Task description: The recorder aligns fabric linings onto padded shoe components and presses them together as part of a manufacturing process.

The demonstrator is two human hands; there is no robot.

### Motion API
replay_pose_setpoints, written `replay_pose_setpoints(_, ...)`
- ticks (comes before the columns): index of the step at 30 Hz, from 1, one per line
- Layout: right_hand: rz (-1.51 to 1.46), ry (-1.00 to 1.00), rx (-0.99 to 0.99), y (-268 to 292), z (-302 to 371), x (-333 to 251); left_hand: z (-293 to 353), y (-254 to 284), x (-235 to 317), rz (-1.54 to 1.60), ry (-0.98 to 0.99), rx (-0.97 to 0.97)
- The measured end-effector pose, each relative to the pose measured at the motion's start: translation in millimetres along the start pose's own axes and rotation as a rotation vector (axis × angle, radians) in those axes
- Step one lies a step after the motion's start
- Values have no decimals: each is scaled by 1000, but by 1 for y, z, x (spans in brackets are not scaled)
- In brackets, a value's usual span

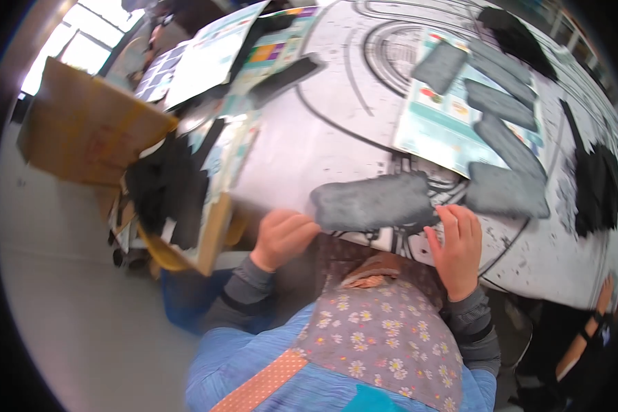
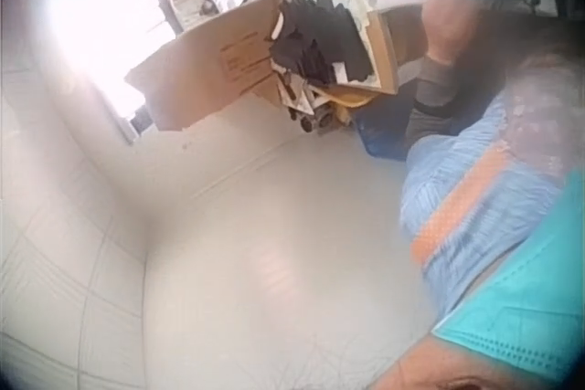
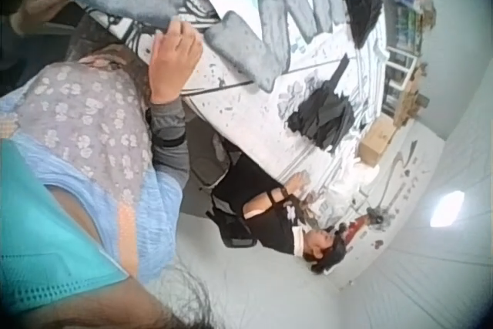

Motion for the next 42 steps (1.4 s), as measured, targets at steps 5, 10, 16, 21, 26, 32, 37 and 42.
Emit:
replay_pose_setpoints(5,-16,110,-39,-34,-8,2,9,20,3,-3,80,34)
replay_pose_setpoints(10,-28,84,-47,-34,-9,7,21,13,-8,105,120,17)
replay_pose_setpoints(16,-186,124,-223,-49,-6,-17,28,14,-18,62,152,53)
replay_pose_setpoints(21,-80,56,-203,-49,24,-12,22,11,-15,59,116,62)
replay_pose_setpoints(26,61,-11,-239,-27,54,-9,24,-2,-3,54,63,2)
replay_pose_setpoints(32,79,-184,-135,9,78,12,21,-46,16,115,58,-56)
replay_pose_setpoints(37,-33,-218,-20,28,83,20,13,-60,14,188,102,-38)
replay_pose_setpoints(42,-269,-420,79,32,95,52,11,-48,6,158,134,-36)
Point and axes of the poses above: each hand's wrist, its own z-axis away from the middle knuckle, its own y-axis out of the back of the hand, x = y × z, the point moved 10 cm from there along -z, towards the middle knuckle, and after that the axes turned 5 degrees about -z, right-handed, at the moved point
